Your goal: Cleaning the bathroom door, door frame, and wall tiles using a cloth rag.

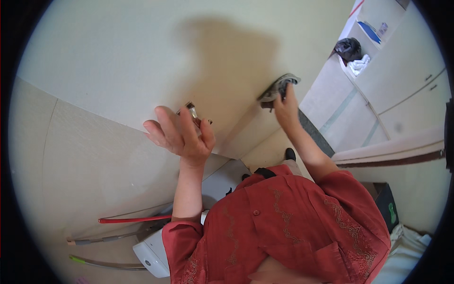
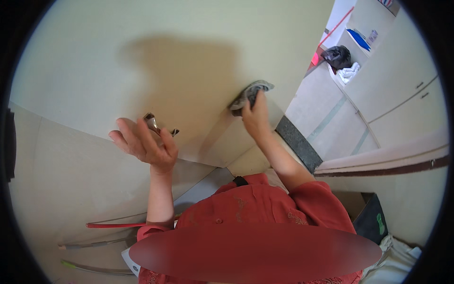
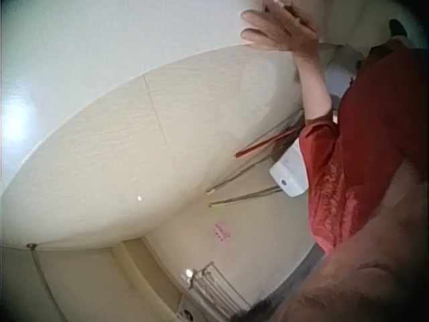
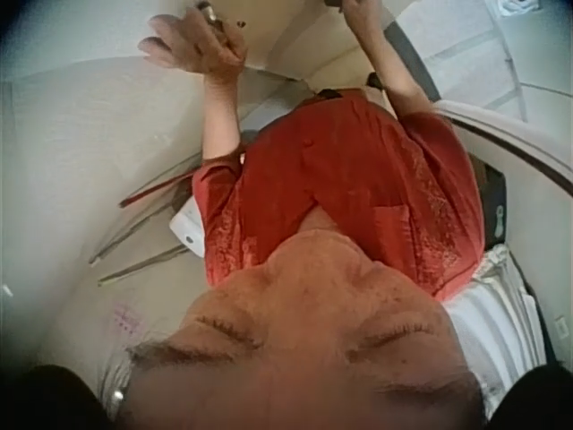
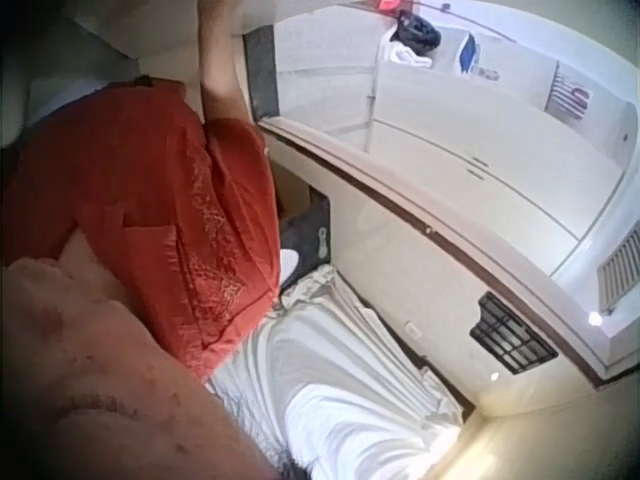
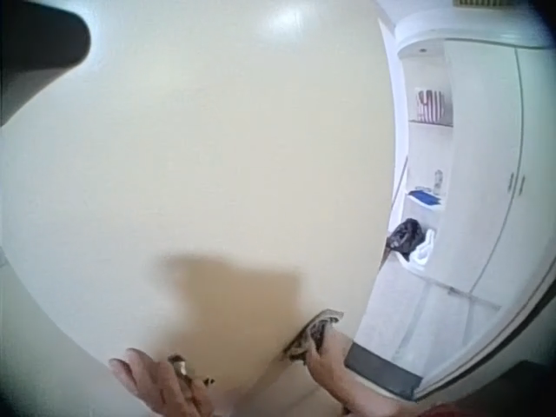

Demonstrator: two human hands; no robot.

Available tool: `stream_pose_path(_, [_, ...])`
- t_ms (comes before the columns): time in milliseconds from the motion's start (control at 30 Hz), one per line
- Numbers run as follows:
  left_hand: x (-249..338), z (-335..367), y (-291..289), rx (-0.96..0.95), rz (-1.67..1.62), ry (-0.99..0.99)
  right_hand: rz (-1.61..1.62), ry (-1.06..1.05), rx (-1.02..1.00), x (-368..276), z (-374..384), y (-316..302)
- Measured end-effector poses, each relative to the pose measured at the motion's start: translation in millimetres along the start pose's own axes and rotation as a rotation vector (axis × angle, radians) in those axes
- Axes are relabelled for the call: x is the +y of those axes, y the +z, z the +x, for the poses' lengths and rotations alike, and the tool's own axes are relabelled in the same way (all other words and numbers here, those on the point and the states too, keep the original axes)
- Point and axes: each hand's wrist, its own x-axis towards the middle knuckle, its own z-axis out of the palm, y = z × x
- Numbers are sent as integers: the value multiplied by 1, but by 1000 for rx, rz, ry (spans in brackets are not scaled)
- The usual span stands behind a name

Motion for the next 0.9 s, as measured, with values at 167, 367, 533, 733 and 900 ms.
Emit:
stream_pose_path(167, [-2,-2,4,36,56,-7,-244,-247,81,-13,-61,62])
stream_pose_path(367, [5,4,-13,-60,85,-99,-116,153,-198,-7,-101,73])
stream_pose_path(533, [-6,36,-23,-2,15,52,-127,126,-254,26,-99,55])
stream_pose_path(733, [-18,43,-8,-103,221,189,-133,-26,-286,-18,-79,24])
stream_pose_path(900, [-17,46,-7,-92,251,179,-321,-271,-296,-53,-70,25])
